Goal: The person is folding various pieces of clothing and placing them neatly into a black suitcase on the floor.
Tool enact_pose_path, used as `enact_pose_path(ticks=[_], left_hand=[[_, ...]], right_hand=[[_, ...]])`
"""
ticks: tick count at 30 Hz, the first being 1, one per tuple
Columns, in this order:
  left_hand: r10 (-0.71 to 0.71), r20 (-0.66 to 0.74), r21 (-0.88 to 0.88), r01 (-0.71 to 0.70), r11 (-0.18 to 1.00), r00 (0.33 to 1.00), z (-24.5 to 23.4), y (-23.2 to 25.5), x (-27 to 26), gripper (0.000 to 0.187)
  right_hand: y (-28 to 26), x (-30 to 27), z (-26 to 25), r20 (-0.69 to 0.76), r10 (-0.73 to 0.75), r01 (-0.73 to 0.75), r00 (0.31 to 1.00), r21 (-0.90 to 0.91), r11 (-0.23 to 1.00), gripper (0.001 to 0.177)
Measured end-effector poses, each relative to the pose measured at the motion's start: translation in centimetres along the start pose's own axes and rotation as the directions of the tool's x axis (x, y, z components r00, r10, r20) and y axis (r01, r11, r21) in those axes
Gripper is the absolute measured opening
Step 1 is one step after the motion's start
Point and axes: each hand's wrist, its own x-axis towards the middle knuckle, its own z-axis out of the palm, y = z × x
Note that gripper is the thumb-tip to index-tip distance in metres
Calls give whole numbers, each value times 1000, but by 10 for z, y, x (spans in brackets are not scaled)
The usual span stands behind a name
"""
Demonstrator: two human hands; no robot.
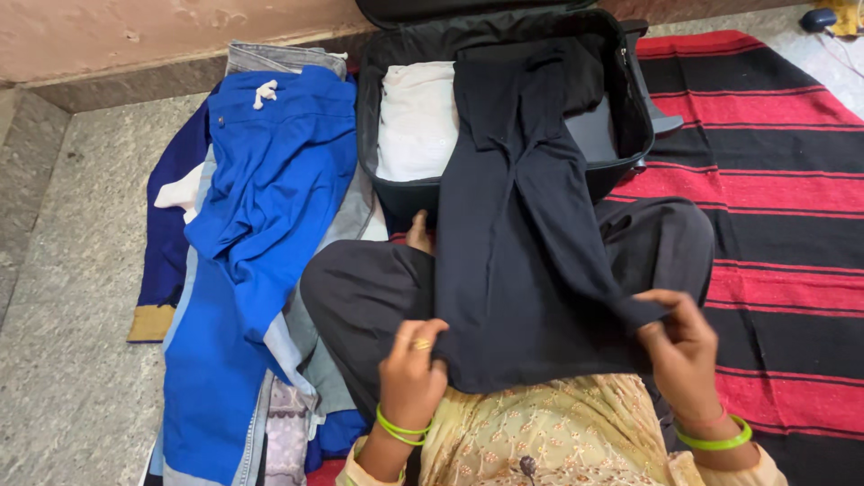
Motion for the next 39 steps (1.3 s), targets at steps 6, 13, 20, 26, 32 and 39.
enact_pose_path(ticks=[6, 13, 20, 26, 32, 39], left_hand=[[-89, 481, 262, -45, 964, 872, 21, -20, -16, 28], [452, 379, 208, -551, 808, 807, 9, 3, 5, 27], [124, 250, 3, -129, 992, 960, 17, -2, -10, 14], [431, 20, -36, -430, 902, 902, 23, 18, -19, 24], [502, 338, -228, -449, 864, 796, 28, 20, -17, 45], [474, 574, -161, -475, 865, 668, 11, -23, -5, 37]], right_hand=[[-13, -17, 9, 397, 57, 167, 916, -507, 846, 54], [-42, -11, 17, 520, -161, 527, 839, -702, 478, 33], [-28, -9, 3, 423, -222, 427, 879, -488, 761, 26], [-32, -12, 10, 567, -329, 580, 755, -343, 739, 27], [-55, -9, 28, 801, -240, 704, 548, -286, 650, 26], [-47, -7, 9, 715, 18, 549, 699, -553, 627, 50]])
